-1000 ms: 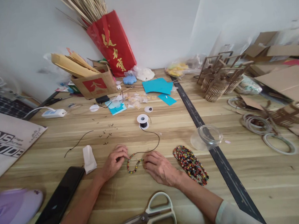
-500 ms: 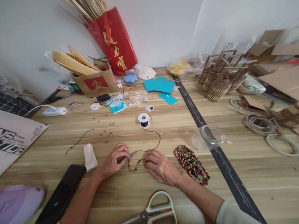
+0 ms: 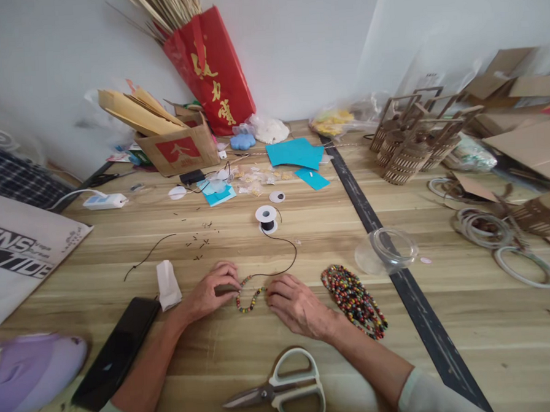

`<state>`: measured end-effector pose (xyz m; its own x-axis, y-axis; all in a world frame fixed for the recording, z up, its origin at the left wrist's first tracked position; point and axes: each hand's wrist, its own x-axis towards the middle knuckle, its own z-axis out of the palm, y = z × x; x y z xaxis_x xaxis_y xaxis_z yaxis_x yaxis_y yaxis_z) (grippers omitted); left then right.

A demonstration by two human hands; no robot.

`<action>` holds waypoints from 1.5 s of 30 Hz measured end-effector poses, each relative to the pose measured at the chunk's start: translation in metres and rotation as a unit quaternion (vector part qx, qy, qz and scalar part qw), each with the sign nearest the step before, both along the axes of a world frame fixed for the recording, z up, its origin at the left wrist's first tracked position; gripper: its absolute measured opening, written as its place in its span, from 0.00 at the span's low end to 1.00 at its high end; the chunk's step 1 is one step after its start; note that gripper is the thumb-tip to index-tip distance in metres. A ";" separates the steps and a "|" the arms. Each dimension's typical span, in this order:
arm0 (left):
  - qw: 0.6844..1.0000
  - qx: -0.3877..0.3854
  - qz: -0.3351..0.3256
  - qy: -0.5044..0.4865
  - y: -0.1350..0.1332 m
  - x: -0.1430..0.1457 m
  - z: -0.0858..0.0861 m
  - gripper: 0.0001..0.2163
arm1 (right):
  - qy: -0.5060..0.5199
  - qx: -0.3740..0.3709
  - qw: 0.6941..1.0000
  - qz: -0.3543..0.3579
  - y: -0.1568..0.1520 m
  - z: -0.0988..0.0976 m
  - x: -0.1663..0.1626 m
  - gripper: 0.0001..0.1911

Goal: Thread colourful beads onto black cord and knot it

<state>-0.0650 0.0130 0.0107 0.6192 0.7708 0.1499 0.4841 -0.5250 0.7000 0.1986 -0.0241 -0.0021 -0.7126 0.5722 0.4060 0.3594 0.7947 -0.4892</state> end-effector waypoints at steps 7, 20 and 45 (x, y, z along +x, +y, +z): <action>1.000 0.002 0.002 -0.003 -0.001 0.001 0.001 0.03 | 0.006 0.001 1.000 0.001 0.000 0.000 0.000 0.06; 0.999 -0.023 -0.027 -0.003 -0.003 -0.002 0.010 0.03 | 0.005 0.003 1.000 0.001 0.000 -0.003 0.000 0.06; 0.998 -0.025 -0.047 0.037 -0.007 -0.001 0.014 0.03 | 0.004 0.007 1.000 0.000 0.000 -0.001 0.000 0.05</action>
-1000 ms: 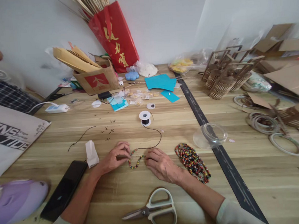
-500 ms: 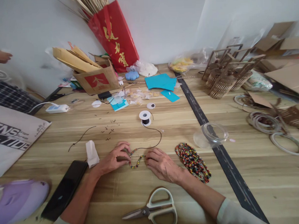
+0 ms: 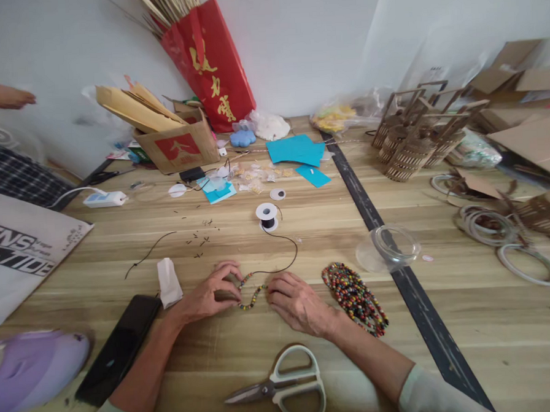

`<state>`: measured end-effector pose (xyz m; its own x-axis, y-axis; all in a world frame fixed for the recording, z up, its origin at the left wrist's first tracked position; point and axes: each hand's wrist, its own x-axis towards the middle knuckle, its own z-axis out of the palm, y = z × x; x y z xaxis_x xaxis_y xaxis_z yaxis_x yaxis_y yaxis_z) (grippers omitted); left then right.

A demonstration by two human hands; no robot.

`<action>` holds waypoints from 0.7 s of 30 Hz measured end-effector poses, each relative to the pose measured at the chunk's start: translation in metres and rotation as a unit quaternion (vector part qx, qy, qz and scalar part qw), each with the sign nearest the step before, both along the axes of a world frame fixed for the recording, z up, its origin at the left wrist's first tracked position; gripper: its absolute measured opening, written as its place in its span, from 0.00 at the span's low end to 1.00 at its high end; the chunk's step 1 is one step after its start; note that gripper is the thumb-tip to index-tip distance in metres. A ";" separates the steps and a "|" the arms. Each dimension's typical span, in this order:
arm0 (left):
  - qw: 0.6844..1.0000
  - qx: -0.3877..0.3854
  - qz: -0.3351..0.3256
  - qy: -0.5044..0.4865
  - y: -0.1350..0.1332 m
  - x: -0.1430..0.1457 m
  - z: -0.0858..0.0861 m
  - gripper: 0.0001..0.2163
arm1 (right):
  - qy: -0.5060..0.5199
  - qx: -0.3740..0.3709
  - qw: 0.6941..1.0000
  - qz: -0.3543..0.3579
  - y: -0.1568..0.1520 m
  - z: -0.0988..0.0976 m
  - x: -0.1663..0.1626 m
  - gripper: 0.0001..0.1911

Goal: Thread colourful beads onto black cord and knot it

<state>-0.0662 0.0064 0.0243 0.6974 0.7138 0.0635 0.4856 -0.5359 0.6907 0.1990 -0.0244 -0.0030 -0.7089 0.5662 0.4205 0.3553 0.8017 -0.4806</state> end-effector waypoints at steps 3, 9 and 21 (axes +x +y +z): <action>1.000 0.003 -0.002 0.005 0.000 0.000 -0.001 0.03 | 0.001 -0.003 1.000 0.002 0.000 0.000 0.000 0.06; 1.000 0.008 0.004 0.015 -0.001 0.003 0.001 0.05 | -0.002 -0.011 1.000 0.000 0.000 -0.002 0.000 0.06; 1.000 0.008 -0.004 0.021 -0.005 0.006 0.004 0.04 | 0.002 -0.007 1.000 0.000 0.000 -0.002 0.000 0.06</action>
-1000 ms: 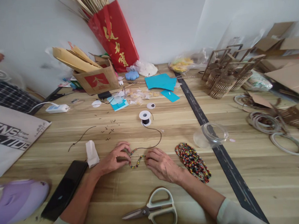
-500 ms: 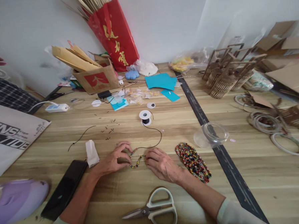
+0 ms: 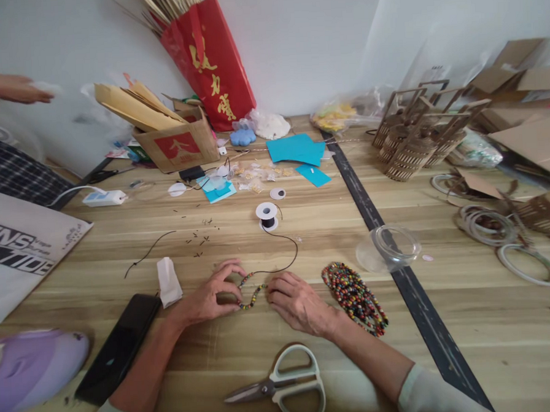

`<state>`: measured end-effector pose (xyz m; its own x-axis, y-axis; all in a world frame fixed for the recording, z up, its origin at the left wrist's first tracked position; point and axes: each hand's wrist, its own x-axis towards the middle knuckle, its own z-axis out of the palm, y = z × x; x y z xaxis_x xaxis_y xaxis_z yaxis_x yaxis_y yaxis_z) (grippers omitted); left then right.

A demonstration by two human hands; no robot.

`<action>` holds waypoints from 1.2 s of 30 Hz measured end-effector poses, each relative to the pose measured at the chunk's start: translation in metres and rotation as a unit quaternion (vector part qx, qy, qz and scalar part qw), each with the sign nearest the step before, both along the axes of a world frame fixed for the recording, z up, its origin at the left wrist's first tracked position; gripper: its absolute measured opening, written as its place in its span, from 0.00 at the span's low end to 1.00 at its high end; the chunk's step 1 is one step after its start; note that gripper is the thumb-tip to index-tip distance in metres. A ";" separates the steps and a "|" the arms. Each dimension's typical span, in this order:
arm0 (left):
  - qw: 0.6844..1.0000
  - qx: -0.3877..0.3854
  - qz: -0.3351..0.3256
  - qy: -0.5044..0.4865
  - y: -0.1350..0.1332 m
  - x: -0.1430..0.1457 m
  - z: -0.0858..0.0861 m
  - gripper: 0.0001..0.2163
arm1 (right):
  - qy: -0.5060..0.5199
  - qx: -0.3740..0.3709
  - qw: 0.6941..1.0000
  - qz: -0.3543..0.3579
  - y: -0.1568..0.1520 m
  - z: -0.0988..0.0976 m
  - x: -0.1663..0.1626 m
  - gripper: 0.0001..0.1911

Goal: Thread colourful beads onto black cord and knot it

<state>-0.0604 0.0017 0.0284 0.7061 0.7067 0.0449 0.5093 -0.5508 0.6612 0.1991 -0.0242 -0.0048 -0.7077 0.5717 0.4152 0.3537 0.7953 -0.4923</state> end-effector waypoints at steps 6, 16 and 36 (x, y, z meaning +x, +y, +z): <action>1.000 0.001 0.001 0.020 -0.001 0.003 0.000 0.04 | -0.006 -0.011 1.000 0.003 0.000 0.000 0.000 0.06; 1.000 0.020 0.000 0.020 -0.004 0.007 -0.002 0.04 | -0.004 -0.006 1.000 0.001 0.000 0.000 0.001 0.06; 0.999 0.050 0.008 0.015 -0.006 0.015 -0.006 0.04 | 0.004 0.002 1.000 -0.003 0.000 -0.001 0.000 0.06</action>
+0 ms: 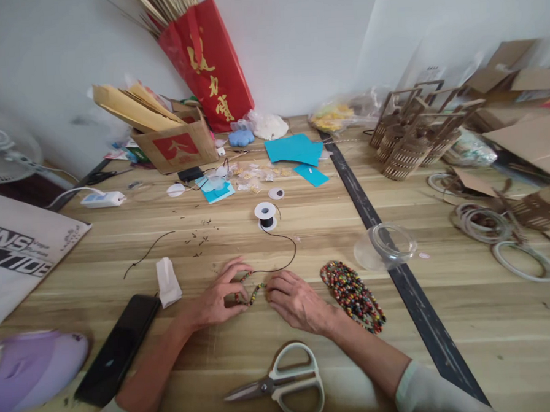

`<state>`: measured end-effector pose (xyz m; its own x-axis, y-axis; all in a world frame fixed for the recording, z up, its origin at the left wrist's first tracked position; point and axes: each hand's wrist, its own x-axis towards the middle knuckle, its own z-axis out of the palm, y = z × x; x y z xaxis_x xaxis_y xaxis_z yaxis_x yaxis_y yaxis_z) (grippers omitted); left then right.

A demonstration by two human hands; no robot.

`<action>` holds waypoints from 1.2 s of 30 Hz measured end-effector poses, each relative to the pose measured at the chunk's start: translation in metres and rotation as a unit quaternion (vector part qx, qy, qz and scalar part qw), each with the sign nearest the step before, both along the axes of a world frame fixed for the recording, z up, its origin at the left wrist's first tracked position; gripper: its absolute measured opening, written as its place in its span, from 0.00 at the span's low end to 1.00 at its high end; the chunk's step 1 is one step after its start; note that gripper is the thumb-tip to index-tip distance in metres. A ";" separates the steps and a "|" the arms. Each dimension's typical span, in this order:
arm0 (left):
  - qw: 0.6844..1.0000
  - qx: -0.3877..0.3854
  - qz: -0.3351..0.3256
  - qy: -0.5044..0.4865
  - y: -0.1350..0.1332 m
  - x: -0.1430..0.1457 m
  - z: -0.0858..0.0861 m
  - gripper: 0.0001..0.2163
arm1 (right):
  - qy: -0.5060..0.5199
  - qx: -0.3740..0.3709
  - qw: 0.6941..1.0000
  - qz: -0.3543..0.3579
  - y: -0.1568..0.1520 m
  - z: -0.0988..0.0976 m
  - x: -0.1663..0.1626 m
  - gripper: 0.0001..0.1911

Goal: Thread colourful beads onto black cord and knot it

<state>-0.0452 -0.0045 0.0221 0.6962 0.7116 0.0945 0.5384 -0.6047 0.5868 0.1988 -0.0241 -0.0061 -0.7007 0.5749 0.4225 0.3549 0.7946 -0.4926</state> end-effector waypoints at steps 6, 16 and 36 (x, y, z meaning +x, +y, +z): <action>1.000 0.017 0.008 -0.005 -0.002 0.005 -0.005 0.04 | -0.005 -0.005 1.000 0.000 0.000 0.000 0.000 0.06; 0.999 0.038 0.009 -0.019 -0.004 0.010 -0.006 0.04 | -0.002 -0.003 1.000 0.002 0.000 0.001 0.000 0.05; 0.995 0.075 0.051 -0.036 -0.005 0.014 -0.018 0.04 | 0.004 -0.005 1.000 0.003 0.000 0.001 0.000 0.06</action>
